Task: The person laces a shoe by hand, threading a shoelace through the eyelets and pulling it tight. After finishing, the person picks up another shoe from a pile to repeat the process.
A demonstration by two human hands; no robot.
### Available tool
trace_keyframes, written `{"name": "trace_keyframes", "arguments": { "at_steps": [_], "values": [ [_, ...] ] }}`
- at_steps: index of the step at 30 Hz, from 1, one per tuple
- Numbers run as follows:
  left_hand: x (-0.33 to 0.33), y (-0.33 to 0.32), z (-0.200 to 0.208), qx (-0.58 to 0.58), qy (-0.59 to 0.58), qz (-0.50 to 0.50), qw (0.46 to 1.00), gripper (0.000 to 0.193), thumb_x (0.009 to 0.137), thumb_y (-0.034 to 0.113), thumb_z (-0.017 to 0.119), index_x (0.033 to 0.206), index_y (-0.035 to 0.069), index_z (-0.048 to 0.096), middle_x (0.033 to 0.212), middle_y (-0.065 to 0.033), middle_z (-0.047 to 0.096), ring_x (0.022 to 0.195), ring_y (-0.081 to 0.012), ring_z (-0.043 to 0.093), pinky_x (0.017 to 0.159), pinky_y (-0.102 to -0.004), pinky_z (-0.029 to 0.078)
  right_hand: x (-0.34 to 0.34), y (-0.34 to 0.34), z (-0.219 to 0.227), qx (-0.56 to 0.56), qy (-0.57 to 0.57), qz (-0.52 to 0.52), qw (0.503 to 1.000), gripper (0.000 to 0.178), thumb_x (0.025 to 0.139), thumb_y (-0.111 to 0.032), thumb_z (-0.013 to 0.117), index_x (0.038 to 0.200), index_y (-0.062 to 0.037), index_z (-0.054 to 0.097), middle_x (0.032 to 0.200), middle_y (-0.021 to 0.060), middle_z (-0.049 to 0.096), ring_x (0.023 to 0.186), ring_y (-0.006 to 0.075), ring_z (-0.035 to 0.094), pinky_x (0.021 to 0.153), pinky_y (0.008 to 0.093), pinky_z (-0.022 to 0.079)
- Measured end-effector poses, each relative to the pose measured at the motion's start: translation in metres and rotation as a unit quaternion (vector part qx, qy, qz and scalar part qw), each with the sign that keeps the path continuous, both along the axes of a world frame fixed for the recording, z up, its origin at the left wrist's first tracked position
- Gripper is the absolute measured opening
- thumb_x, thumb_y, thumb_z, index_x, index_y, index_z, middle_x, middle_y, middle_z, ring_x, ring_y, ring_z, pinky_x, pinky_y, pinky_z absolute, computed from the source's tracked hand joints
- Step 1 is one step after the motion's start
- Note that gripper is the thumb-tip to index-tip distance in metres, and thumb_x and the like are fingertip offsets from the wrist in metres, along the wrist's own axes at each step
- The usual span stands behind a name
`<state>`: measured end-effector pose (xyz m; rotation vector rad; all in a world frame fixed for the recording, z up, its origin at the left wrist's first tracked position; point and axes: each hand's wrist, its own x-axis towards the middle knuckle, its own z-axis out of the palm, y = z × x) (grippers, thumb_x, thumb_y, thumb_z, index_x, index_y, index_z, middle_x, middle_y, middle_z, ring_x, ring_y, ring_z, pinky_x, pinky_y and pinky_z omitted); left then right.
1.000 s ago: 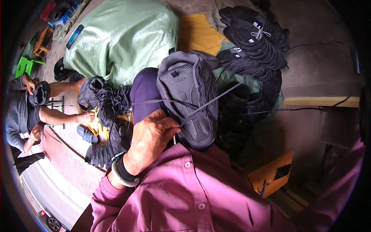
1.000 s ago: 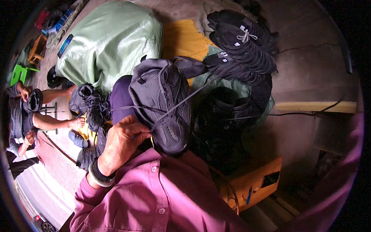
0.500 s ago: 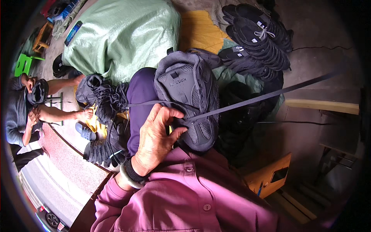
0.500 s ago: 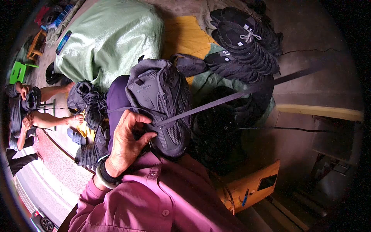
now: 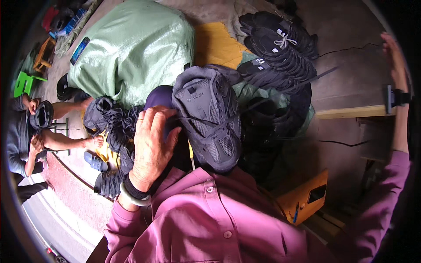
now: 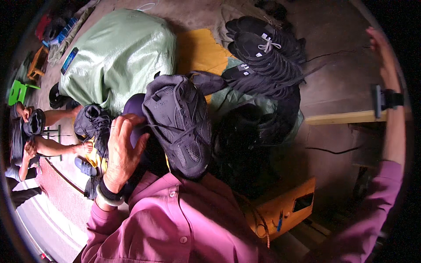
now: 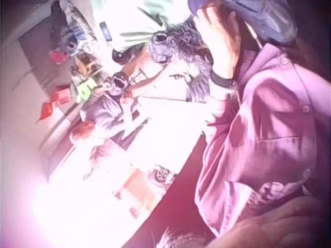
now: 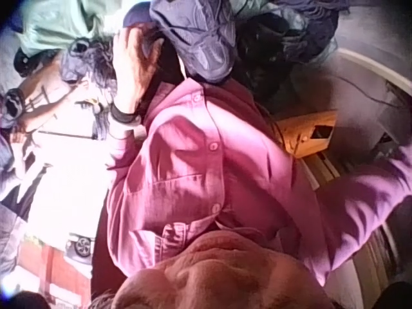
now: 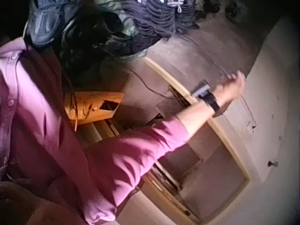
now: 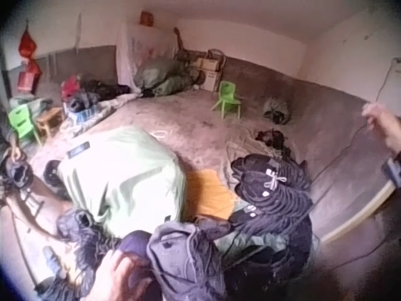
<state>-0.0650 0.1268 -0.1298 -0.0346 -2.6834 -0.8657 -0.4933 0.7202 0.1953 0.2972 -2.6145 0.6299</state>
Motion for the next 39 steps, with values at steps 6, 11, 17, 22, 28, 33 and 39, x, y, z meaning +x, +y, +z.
{"name": "trace_keyframes", "arguments": {
  "at_steps": [6,11,17,22,28,33,39],
  "values": [
    [0.010,-0.016,-0.003,0.112,-0.103,-0.030,0.988,0.032,0.090,0.013,0.077,0.117,0.002,0.064,0.102,-0.0127,0.071,0.095,-0.0296,0.068,0.092,-0.0409,0.051,0.149,-0.197,-0.165,-0.220,-0.206,0.133,0.944,0.028,0.101,-0.029,0.064,0.122,-0.0114,0.071,0.113,-0.0005,0.071,0.099,0.0067,0.062,0.092,0.0267,0.045],
    [0.031,-0.031,-0.010,0.352,-0.198,0.011,0.915,0.018,0.096,0.013,0.075,0.104,-0.001,0.070,0.090,-0.0069,0.070,0.084,-0.0120,0.065,0.079,-0.0279,0.052,0.238,-0.283,-0.243,-0.253,-0.334,0.239,0.876,0.017,0.102,-0.016,0.063,0.110,-0.0030,0.070,0.094,-0.0009,0.069,0.076,0.0054,0.062,0.066,0.0211,0.049],
    [0.062,-0.051,-0.015,0.296,-0.235,0.065,0.923,0.015,0.097,0.014,0.075,0.099,0.000,0.071,0.078,-0.0007,0.066,0.072,-0.0091,0.058,0.068,-0.0269,0.048,0.297,-0.330,-0.299,-0.229,-0.439,0.285,0.821,0.014,0.099,-0.006,0.065,0.111,-0.0013,0.070,0.096,0.0011,0.071,0.080,0.0066,0.063,0.073,0.0237,0.053],
    [0.097,-0.080,-0.039,0.270,-0.291,0.099,0.912,0.014,0.097,0.016,0.073,0.097,0.002,0.070,0.078,0.0007,0.063,0.070,-0.0087,0.055,0.066,-0.0265,0.046,0.310,-0.334,-0.313,-0.211,-0.422,0.297,0.830,0.007,0.096,-0.004,0.069,0.101,0.0004,0.068,0.089,0.0011,0.070,0.080,0.0051,0.062,0.071,0.0252,0.051],
    [0.099,-0.112,-0.046,-0.061,-0.221,0.029,0.973,0.012,0.093,0.010,0.071,0.101,0.003,0.073,0.098,-0.0122,0.069,0.088,-0.0258,0.072,0.075,-0.0348,0.055,0.313,-0.333,-0.314,-0.195,-0.359,0.337,0.848,0.007,0.094,-0.007,0.071,0.095,-0.0009,0.067,0.087,0.0078,0.069,0.077,0.0147,0.065,0.070,0.0314,0.051],
    [0.036,-0.064,-0.006,0.166,-0.180,0.041,0.969,0.010,0.093,0.002,0.071,0.103,0.001,0.073,0.095,-0.0083,0.069,0.085,-0.0183,0.070,0.076,-0.0295,0.055,0.314,-0.336,-0.306,-0.141,-0.342,0.331,0.868,0.009,0.092,-0.008,0.073,0.094,-0.0013,0.067,0.087,0.0096,0.067,0.079,0.0201,0.067,0.074,0.0332,0.053],
    [-0.026,-0.010,0.016,0.154,-0.092,-0.090,0.980,0.015,0.087,-0.001,0.075,0.101,0.003,0.072,0.089,-0.0085,0.065,0.071,-0.0188,0.062,0.067,-0.0305,0.051,0.315,-0.341,-0.302,-0.162,-0.404,0.301,0.848,0.006,0.092,0.000,0.073,0.096,0.0012,0.070,0.092,0.0045,0.066,0.084,0.0104,0.065,0.076,0.0266,0.054]
  ]
}}
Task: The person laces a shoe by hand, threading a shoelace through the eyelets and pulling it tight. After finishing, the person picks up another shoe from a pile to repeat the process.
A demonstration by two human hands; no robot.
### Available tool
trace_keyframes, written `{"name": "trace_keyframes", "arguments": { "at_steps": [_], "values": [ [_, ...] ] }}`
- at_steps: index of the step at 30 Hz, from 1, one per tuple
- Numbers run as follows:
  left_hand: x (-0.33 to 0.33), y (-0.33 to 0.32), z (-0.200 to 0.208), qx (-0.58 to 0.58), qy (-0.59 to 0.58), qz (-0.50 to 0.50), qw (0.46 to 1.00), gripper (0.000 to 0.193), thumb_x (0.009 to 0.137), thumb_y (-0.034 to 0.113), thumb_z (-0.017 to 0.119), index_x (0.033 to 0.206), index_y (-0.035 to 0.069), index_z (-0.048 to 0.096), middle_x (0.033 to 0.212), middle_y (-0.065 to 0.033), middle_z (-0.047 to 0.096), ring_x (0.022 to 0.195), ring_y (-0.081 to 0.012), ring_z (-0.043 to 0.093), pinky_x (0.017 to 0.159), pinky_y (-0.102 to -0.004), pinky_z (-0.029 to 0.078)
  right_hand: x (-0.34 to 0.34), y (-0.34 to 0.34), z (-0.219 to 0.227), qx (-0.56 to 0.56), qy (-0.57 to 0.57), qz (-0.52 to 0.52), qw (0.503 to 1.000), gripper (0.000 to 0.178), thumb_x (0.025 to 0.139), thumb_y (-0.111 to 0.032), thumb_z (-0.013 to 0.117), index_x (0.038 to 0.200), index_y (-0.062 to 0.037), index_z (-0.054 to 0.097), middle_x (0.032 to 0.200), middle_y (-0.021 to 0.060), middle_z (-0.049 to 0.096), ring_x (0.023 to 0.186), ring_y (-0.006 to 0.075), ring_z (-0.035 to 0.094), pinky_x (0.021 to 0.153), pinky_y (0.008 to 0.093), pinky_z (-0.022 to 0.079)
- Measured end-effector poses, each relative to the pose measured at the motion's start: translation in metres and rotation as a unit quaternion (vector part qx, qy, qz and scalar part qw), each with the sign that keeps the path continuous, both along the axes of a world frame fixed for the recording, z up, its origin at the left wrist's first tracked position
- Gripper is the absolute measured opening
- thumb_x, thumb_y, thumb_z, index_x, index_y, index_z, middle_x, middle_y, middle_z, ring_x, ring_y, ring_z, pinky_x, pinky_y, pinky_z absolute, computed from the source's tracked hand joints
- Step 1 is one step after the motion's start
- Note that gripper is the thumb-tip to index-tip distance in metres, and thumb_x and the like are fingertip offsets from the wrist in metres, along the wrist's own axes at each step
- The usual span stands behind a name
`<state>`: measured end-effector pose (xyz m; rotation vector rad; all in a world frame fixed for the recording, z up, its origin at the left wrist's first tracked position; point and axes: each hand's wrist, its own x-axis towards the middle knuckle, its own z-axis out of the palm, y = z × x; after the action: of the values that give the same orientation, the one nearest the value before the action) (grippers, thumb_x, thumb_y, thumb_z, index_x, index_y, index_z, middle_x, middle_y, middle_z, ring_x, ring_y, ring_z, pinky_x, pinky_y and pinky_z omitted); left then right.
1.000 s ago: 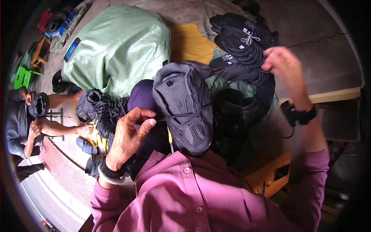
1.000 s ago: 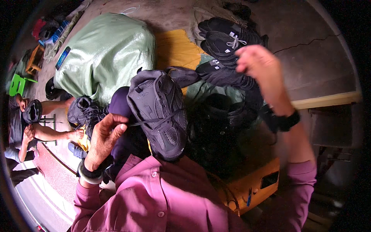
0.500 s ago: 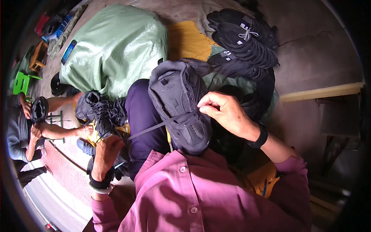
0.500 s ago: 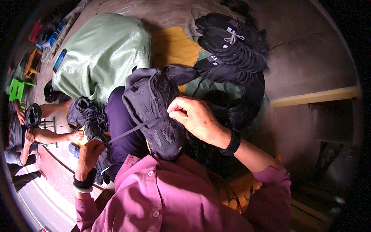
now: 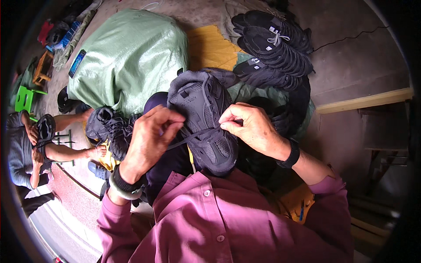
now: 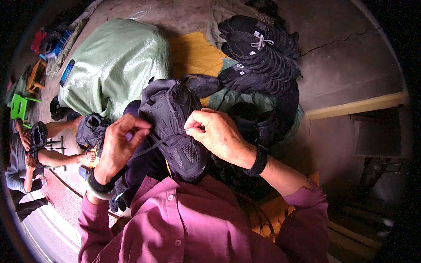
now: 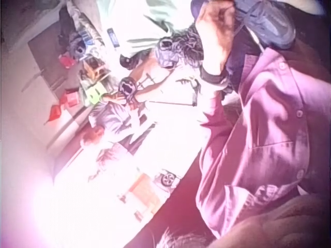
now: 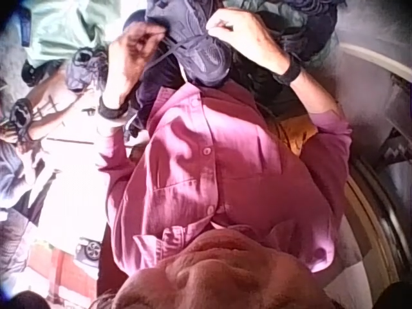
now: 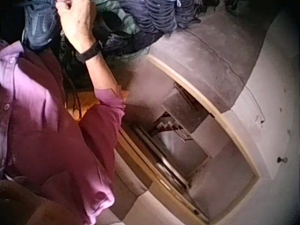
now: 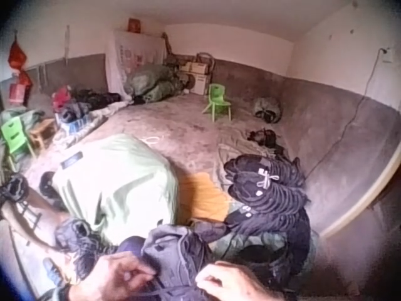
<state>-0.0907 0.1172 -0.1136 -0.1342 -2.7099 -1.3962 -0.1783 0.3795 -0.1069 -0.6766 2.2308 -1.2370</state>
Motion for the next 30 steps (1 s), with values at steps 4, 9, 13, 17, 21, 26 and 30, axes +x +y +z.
{"name": "trace_keyframes", "arguments": {
  "at_steps": [4,9,13,17,21,26,30],
  "values": [
    [-0.019,0.019,0.005,-0.041,0.081,-0.022,0.996,0.014,0.084,0.004,0.077,0.098,0.006,0.073,0.092,-0.0066,0.066,0.079,-0.0247,0.063,0.073,-0.0355,0.051,-0.001,-0.001,-0.002,0.003,0.032,0.013,0.999,0.007,0.091,-0.001,0.074,0.095,0.0012,0.069,0.092,0.0059,0.067,0.084,0.0120,0.067,0.077,0.0275,0.054],
    [-0.029,0.035,-0.001,-0.187,0.154,-0.068,0.968,0.016,0.079,0.013,0.079,0.095,0.012,0.075,0.092,-0.0052,0.064,0.093,-0.0283,0.059,0.085,-0.0408,0.044,-0.001,-0.003,-0.007,0.009,0.083,0.004,0.996,0.008,0.087,-0.002,0.075,0.089,0.0003,0.067,0.086,0.0072,0.068,0.080,0.0152,0.069,0.074,0.0298,0.056],
    [-0.034,0.045,-0.010,-0.167,0.161,-0.059,0.971,0.016,0.078,0.010,0.080,0.093,0.011,0.075,0.091,-0.0036,0.065,0.091,-0.0276,0.059,0.084,-0.0406,0.044,0.000,-0.004,-0.011,-0.002,0.133,0.008,0.991,0.008,0.085,-0.001,0.070,0.089,-0.0026,0.063,0.081,0.0102,0.068,0.077,0.0268,0.071,0.071,0.0375,0.055],
    [-0.036,0.056,-0.021,-0.068,0.128,-0.018,0.989,0.012,0.076,0.006,0.079,0.086,0.011,0.076,0.085,-0.0026,0.066,0.083,-0.0264,0.061,0.082,-0.0386,0.042,0.003,-0.005,-0.010,-0.012,0.078,-0.033,0.996,0.014,0.085,-0.001,0.075,0.094,-0.0009,0.064,0.085,0.0056,0.069,0.077,0.0143,0.069,0.072,0.0310,0.056],
    [-0.040,0.061,-0.024,-0.058,0.099,-0.017,0.993,0.011,0.075,0.008,0.080,0.084,0.013,0.076,0.085,-0.0021,0.066,0.084,-0.0264,0.061,0.082,-0.0389,0.041,0.002,-0.006,-0.015,-0.032,-0.012,-0.077,0.996,0.018,0.086,0.001,0.076,0.097,-0.0013,0.062,0.084,0.0034,0.067,0.077,0.0110,0.065,0.071,0.0283,0.055],
    [-0.038,0.057,-0.016,-0.122,0.100,-0.070,0.985,0.011,0.074,0.010,0.079,0.083,0.016,0.076,0.082,-0.0012,0.064,0.085,-0.0252,0.060,0.082,-0.0395,0.040,-0.005,0.007,-0.027,-0.087,-0.182,-0.092,0.975,0.020,0.090,-0.001,0.077,0.101,-0.0020,0.060,0.086,0.0034,0.067,0.076,0.0093,0.063,0.067,0.0270,0.052],
    [-0.038,0.055,-0.015,-0.160,0.112,-0.089,0.977,0.010,0.074,0.013,0.079,0.081,0.019,0.075,0.080,-0.0004,0.062,0.086,-0.0250,0.059,0.082,-0.0399,0.039,-0.009,0.004,-0.022,-0.054,-0.177,-0.072,0.980,0.018,0.089,-0.001,0.077,0.097,-0.0017,0.061,0.085,0.0041,0.067,0.074,0.0096,0.063,0.067,0.0268,0.052]
  ]
}}
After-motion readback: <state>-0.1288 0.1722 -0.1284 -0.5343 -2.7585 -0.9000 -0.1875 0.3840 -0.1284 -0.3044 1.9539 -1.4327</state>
